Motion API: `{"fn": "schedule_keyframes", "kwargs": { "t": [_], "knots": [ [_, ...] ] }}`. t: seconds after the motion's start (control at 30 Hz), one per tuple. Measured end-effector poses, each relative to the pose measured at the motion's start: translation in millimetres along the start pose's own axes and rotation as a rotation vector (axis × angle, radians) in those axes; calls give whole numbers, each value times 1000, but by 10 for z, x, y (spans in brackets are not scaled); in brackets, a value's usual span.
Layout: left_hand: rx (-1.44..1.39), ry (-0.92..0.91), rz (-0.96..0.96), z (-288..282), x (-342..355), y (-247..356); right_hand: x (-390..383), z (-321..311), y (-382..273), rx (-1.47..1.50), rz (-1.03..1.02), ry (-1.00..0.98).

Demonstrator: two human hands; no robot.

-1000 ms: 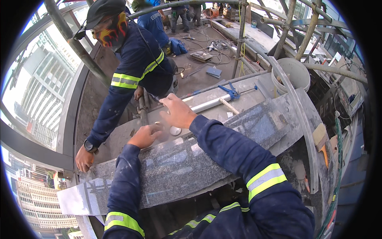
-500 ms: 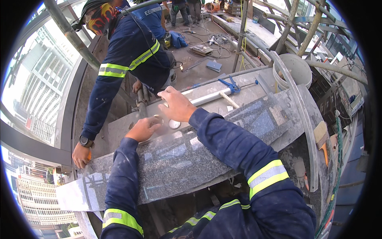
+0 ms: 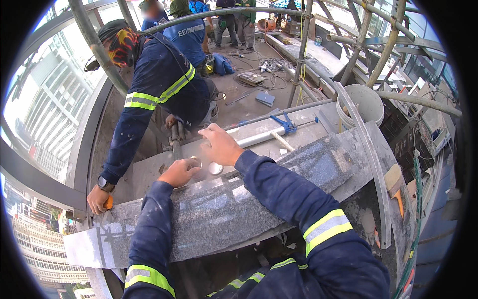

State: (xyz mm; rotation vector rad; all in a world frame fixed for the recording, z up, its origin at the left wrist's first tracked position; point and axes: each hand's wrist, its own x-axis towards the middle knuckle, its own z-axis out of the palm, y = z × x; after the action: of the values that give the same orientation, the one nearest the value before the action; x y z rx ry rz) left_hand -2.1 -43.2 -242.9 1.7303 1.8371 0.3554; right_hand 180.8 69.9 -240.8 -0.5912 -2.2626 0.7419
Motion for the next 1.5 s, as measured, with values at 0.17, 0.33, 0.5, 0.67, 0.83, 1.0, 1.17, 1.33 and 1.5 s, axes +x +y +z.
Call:
{"fn": "schedule_keyframes", "kwargs": {
  "t": [0.17, 0.33, 0.5, 0.67, 0.83, 1.0, 1.17, 1.33, 1.5],
  "knots": [
    [23, 7, 17, -10, 14, 9, 15, -42, 1, 6, 21, -44],
    [29, 50, 24, 30, 8, -63, 8, -42, -44, 25, 38, -16],
    [74, 62, 87, 73, 44, -153, 17, -24, 0, 22, 16, 40],
    [53, 41, 67, 46, 27, -66, 14, -5, 35, 23, 37, 54],
    [58, 52, 81, 16, 4, -48, 15, 7, 0, 11, 28, 81],
    [57, 42, 83, 2, 39, -53, 48, -17, 40, -50, 4, 114],
    [30, 20, -4, 4, 13, 0, 144, -108, -31, 208, 163, 391],
    [32, 27, 34, 3, 15, -8, 173, -316, -147, 436, 274, 542],
    [52, 40, 61, 3, 12, -18, 187, -307, -72, 409, 225, 597]
  ]
}}
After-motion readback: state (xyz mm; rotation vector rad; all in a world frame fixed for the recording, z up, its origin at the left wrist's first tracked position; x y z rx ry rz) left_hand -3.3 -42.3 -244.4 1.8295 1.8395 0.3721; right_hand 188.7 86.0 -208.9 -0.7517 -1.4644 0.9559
